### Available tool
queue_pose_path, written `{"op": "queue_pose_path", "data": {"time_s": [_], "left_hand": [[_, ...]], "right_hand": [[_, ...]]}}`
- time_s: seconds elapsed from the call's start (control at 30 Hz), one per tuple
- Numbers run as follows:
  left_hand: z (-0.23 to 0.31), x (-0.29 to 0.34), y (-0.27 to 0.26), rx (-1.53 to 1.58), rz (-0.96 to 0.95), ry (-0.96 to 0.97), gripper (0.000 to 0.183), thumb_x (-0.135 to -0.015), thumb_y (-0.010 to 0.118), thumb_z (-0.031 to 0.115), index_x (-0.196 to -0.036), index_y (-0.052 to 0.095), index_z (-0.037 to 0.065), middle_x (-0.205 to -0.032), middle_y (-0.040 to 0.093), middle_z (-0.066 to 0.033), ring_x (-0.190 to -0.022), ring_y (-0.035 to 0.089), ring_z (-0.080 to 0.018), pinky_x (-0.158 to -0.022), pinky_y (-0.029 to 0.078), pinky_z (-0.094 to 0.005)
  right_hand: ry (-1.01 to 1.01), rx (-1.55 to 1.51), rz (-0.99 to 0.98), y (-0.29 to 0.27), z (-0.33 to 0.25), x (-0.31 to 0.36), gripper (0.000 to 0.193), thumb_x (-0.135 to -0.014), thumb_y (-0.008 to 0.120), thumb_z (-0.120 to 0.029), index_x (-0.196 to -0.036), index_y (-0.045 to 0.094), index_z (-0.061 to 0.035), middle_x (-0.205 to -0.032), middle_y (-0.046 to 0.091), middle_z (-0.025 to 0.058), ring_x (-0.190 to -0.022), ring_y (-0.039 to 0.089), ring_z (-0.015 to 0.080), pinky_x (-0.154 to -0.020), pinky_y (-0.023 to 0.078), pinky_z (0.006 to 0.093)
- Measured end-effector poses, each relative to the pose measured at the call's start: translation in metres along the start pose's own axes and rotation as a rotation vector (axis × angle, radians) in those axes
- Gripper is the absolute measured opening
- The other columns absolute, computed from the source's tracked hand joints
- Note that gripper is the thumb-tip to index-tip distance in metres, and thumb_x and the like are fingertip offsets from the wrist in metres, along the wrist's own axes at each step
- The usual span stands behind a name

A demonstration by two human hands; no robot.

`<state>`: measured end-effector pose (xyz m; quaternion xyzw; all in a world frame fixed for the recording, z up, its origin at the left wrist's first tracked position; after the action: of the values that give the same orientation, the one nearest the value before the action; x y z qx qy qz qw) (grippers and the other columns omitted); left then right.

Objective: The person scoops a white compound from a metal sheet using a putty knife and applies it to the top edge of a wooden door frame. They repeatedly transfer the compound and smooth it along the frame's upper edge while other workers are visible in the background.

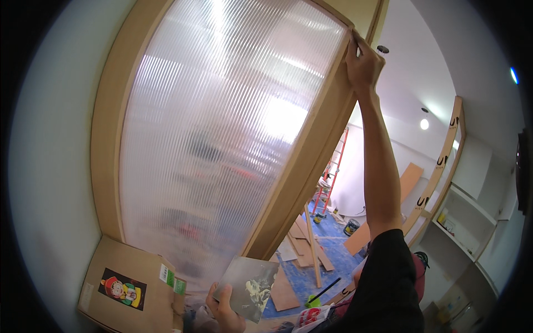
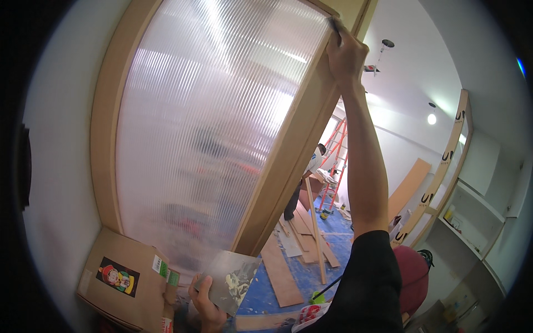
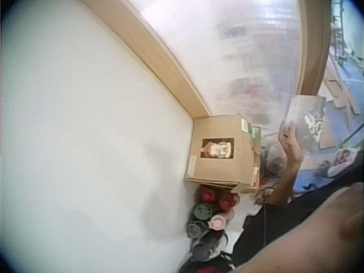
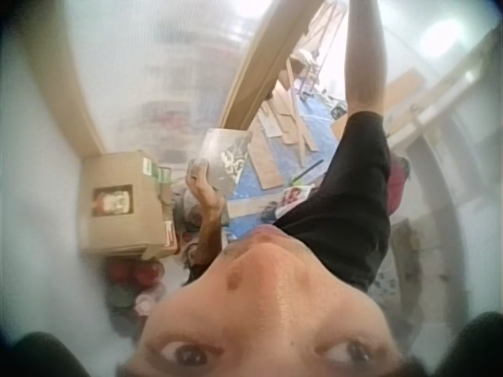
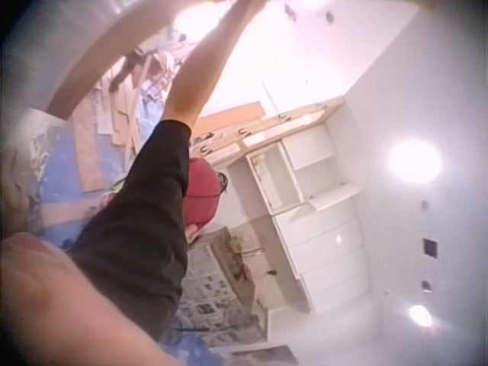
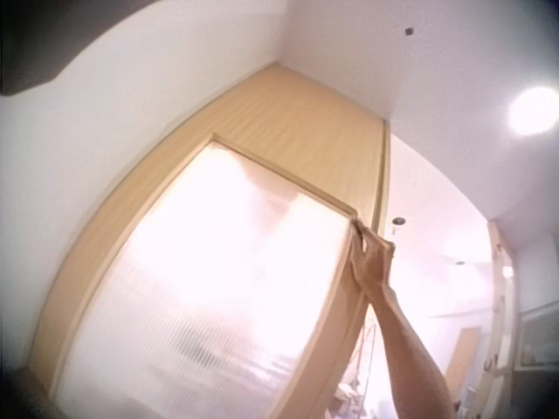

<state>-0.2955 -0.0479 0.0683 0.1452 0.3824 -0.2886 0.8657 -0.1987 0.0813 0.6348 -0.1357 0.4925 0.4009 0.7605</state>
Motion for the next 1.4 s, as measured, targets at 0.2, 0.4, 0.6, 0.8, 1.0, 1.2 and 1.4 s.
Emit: {"op": "queue_pose_path", "data": {"time_s": [0.2, 0.4, 0.6, 0.8, 1.0, 1.2, 1.4], "left_hand": [[-0.008, -0.001, -0.003, -0.031, -0.023, -0.069, 0.057, -0.077, 0.065, 0.011, -0.127, 0.042, -0.003, -0.123, 0.038, -0.0320, -0.115, 0.041, -0.0438, -0.098, 0.034, -0.0489], [-0.001, -0.005, -0.001, -0.013, 0.011, -0.051, 0.054, -0.078, 0.066, 0.013, -0.124, 0.044, -0.004, -0.121, 0.042, -0.0292, -0.113, 0.044, -0.0413, -0.097, 0.035, -0.0467], [-0.003, -0.001, 0.001, 0.026, 0.062, -0.078, 0.054, -0.078, 0.068, 0.013, -0.124, 0.045, -0.004, -0.121, 0.043, -0.0287, -0.112, 0.045, -0.0408, -0.097, 0.036, -0.0460], [-0.015, 0.004, 0.010, -0.060, -0.056, -0.120, 0.057, -0.076, 0.069, 0.012, -0.125, 0.043, -0.003, -0.123, 0.040, -0.0300, -0.113, 0.043, -0.0421, -0.097, 0.035, -0.0467], [-0.002, 0.003, 0.007, -0.064, 0.005, -0.039, 0.055, -0.076, 0.069, 0.014, -0.123, 0.045, -0.003, -0.123, 0.041, -0.0315, -0.112, 0.043, -0.0426, -0.097, 0.034, -0.0477], [0.000, 0.000, 0.006, -0.095, -0.006, -0.015, 0.056, -0.076, 0.069, 0.014, -0.123, 0.044, -0.004, -0.123, 0.041, -0.0327, -0.112, 0.043, -0.0437, -0.097, 0.034, -0.0489], [0.002, 0.001, 0.007, -0.070, 0.007, -0.020, 0.054, -0.075, 0.069, 0.010, -0.122, 0.045, -0.004, -0.122, 0.041, -0.0322, -0.112, 0.043, -0.0433, -0.097, 0.034, -0.0478]], "right_hand": [[0.159, -0.191, 0.280, -0.035, 0.024, -0.006, 0.019, -0.085, 0.062, -0.015, -0.080, 0.067, 0.0020, -0.058, 0.062, 0.0078, -0.051, 0.057, 0.0109, -0.054, 0.043, 0.0263], [0.173, -0.093, 0.177, -0.016, 0.035, -0.019, 0.022, -0.085, 0.061, -0.015, -0.073, 0.062, 0.0032, -0.057, 0.061, 0.0114, -0.049, 0.057, 0.0160, -0.054, 0.044, 0.0289], [0.073, -0.026, 0.217, -0.019, 0.019, -0.021, 0.022, -0.085, 0.060, -0.016, -0.073, 0.063, 0.0029, -0.057, 0.060, 0.0135, -0.049, 0.060, 0.0237, -0.054, 0.046, 0.0330], [-0.037, 0.004, 0.205, -0.013, 0.004, -0.021, 0.020, -0.085, 0.062, -0.016, -0.075, 0.065, 0.0020, -0.060, 0.063, 0.0143, -0.050, 0.062, 0.0238, -0.053, 0.046, 0.0329], [0.247, -0.168, 0.306, -0.025, 0.037, -0.017, 0.020, -0.084, 0.063, -0.016, -0.074, 0.067, 0.0007, -0.063, 0.066, 0.0111, -0.054, 0.063, 0.0162, -0.058, 0.047, 0.0300], [0.263, -0.210, 0.259, -0.024, 0.041, -0.018, 0.026, -0.084, 0.061, -0.021, -0.072, 0.065, 0.0022, -0.063, 0.067, 0.0082, -0.055, 0.062, 0.0119, -0.060, 0.047, 0.0280], [0.058, -0.022, 0.239, -0.015, 0.020, -0.024, 0.028, -0.085, 0.060, -0.018, -0.064, 0.058, 0.0015, -0.056, 0.062, 0.0102, -0.049, 0.058, 0.0228, -0.057, 0.046, 0.0303]]}}
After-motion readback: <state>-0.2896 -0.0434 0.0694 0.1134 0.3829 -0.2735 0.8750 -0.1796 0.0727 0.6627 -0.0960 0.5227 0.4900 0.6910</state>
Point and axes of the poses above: each hand's wrist, its own x-axis away from the middle knuckle, its own y-axis out of the palm, z = x × y, the point moved 10 cm from there along -x, towards the middle knuckle
